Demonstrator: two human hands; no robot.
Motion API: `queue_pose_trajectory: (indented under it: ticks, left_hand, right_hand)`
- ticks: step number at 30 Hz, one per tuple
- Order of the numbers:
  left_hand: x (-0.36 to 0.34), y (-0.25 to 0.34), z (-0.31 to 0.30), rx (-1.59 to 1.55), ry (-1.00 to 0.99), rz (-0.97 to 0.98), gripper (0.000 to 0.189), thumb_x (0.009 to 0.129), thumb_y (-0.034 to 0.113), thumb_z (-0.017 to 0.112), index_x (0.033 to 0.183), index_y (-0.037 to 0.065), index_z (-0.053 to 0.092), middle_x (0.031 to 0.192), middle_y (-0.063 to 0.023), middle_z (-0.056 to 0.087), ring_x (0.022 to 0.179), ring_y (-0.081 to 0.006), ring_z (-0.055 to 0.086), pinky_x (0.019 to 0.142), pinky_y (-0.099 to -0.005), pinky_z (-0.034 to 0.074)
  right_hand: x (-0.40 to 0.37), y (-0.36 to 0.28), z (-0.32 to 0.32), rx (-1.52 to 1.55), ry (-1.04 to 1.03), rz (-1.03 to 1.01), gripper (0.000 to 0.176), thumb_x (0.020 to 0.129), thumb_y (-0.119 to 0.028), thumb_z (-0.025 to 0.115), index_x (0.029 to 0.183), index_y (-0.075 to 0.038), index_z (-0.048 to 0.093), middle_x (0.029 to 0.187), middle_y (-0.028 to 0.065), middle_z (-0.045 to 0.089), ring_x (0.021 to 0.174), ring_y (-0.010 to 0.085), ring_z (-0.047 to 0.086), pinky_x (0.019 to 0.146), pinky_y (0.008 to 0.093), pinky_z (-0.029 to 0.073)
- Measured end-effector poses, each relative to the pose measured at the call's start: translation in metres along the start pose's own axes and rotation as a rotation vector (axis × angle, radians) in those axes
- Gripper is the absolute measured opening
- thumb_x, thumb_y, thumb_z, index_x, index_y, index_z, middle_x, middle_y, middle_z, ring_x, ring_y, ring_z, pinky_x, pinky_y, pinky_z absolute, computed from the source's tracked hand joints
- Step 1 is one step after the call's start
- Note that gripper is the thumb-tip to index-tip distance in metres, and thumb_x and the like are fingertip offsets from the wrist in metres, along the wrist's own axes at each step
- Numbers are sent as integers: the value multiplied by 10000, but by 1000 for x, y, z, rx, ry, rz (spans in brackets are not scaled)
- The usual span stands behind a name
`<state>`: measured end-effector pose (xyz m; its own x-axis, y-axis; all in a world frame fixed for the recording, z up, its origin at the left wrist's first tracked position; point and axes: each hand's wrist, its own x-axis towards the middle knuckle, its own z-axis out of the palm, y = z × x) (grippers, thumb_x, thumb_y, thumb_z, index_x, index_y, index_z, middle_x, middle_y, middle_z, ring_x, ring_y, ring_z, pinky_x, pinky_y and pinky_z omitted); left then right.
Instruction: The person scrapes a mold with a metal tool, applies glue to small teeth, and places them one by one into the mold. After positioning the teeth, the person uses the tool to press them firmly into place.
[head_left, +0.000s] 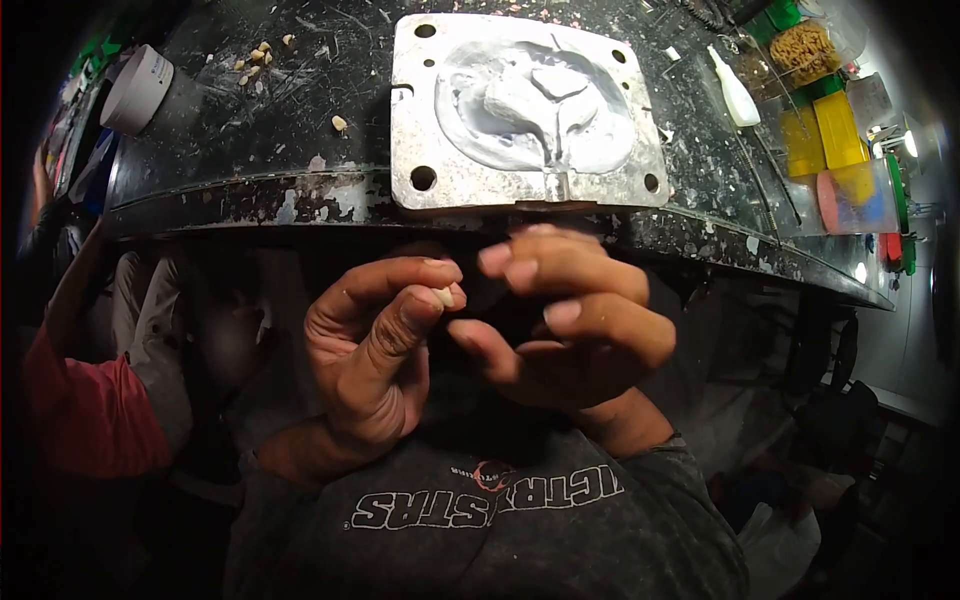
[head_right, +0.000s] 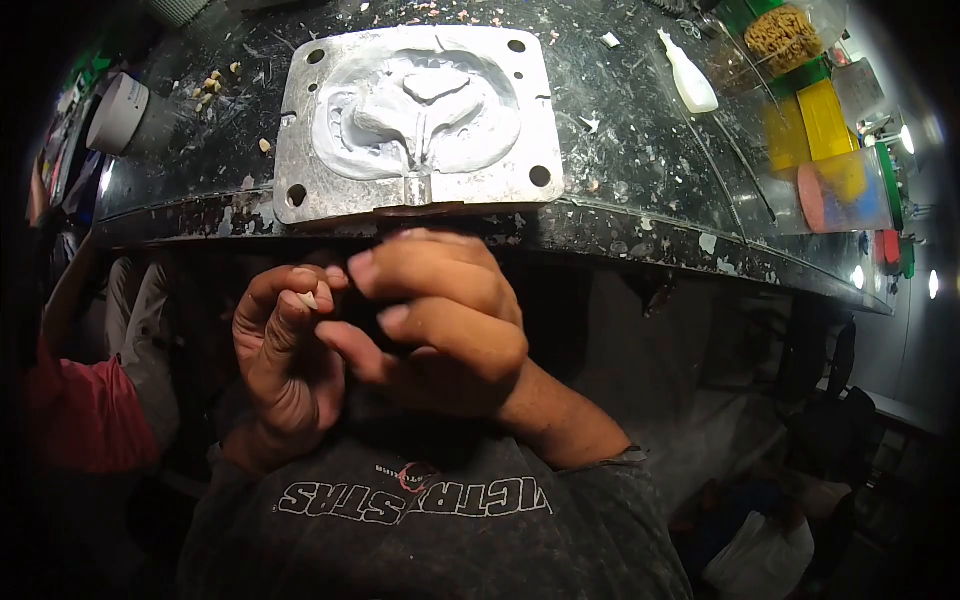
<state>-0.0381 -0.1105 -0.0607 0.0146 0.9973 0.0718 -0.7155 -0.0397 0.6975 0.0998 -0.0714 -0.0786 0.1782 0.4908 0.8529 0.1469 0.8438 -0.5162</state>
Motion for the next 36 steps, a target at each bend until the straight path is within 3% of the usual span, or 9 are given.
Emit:
queue_pose_trajectory:
  ticks: [3,6,7,8,10,15,30,32,36]
  left_hand:
    - [2,-2,2,19,-1,52,184,939,7,693,1114,-53,690,1058,-159,731,961,-167,701,938,-303,526]
    - [3,-2,3,16,5,46,187,938,-3,688,1116,-57,690,1050,-154,732,962,-164,697,934,-294,524]
    - [4,-2,3,13,14,30,187,936,-13,684,1117,-58,691,1046,-150,733,961,-162,695,934,-290,522]
    - [3,-1,3,14,14,28,187,936,-13,684,1117,-58,691,1046,-150,733,961,-162,695,934,-290,522]
    - [3,1,3,8,6,-10,199,931,-28,677,1127,-60,680,1049,-140,732,960,-152,689,936,-289,520]
    - [4,5,6,-32,62,-51,222,914,-55,687,1134,-46,662,1060,-136,730,976,-148,690,936,-283,525]
    - [3,9,1,125,-3,22,178,880,-94,699,1047,-31,706,1054,-142,725,984,-163,690,918,-280,535]
    - [1,11,-3,254,-7,1,159,904,8,655,1059,-28,669,1035,-140,704,996,-181,662,957,-299,500]
    - [2,13,-4,301,-17,-11,154,898,17,671,1046,-25,677,1025,-132,707,977,-163,660,930,-285,505]
  right_hand:
    - [16,-15,-44,-89,-513,42,322,771,-115,884,841,-82,572,740,47,622,710,224,679,729,379,597]
    - [1,-9,-31,13,-312,145,263,786,-62,855,895,-56,615,849,80,672,781,223,703,714,342,605]
    - [3,-14,-16,-37,-174,174,181,880,-16,754,971,-28,598,954,148,633,733,225,668,709,375,601]
    - [4,-13,-19,-25,-219,187,287,851,10,774,1102,-14,638,1080,177,653,842,233,697,725,341,603]
    - [19,-7,-14,-190,-268,-70,407,767,40,790,1163,-1,704,1108,118,685,886,206,709,707,272,598]
    - [12,2,-10,-139,-232,-69,309,747,-23,824,1049,-35,764,954,70,710,805,186,717,647,269,585]
    - [5,-2,-8,-85,-187,-21,255,743,7,801,990,-43,763,938,71,730,802,197,739,669,290,612]
    - [5,0,-8,-93,-194,-37,261,741,7,803,995,-37,759,940,78,729,803,199,739,666,290,611]
    - [6,4,-10,-99,-247,-52,284,736,11,799,1015,-15,746,947,100,724,797,208,734,654,290,608]
